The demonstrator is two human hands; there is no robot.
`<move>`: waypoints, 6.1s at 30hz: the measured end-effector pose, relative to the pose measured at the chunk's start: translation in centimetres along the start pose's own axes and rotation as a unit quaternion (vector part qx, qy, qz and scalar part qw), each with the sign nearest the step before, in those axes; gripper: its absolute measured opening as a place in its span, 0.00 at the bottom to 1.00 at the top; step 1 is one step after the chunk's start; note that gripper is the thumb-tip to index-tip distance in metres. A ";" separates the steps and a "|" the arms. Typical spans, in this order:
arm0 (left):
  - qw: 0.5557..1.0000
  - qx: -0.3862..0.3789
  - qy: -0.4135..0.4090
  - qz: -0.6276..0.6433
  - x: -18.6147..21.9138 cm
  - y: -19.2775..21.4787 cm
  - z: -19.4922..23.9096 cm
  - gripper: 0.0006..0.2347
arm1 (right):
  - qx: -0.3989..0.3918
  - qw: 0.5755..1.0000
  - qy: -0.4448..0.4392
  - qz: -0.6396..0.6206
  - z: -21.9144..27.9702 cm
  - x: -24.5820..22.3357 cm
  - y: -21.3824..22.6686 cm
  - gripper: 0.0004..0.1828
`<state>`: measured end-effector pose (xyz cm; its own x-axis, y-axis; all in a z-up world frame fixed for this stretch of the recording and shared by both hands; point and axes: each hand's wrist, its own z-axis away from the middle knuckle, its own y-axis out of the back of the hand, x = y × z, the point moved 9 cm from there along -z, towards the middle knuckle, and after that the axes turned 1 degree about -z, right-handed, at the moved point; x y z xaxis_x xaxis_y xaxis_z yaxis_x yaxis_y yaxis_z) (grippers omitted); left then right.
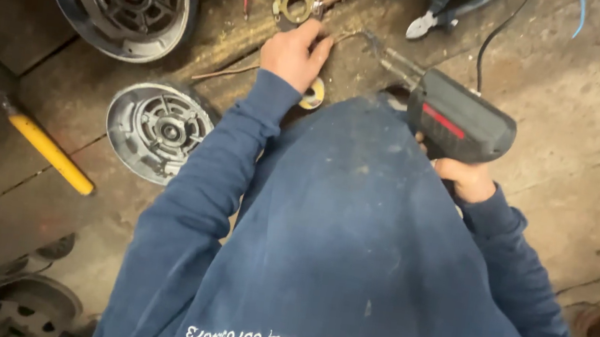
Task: Soldering copper wires onto an electrical component on a workshop bench.
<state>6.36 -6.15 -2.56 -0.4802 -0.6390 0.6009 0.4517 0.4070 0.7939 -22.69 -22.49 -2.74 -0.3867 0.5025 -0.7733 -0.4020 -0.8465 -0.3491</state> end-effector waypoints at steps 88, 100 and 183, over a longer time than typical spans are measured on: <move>0.900 0.288 0.173 0.277 -5.0 6.6 12.2 0.07 | -0.232 0.808 0.322 0.436 -0.8 -14.5 -2.5 0.33; 0.987 0.103 -0.113 -0.050 0.4 13.4 1.7 0.23 | -0.118 0.889 0.235 0.374 0.2 -10.1 -1.7 0.31; 0.957 -0.087 0.113 -0.254 -4.3 12.1 3.1 0.22 | 0.055 0.998 -0.026 -0.004 7.5 -0.6 -2.1 0.34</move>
<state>11.63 3.55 4.74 -0.5055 -0.8580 0.0911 0.3312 -0.0955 0.9387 -27.89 -19.66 2.41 -0.4244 0.5198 -0.7414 -0.4923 -0.8197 -0.2928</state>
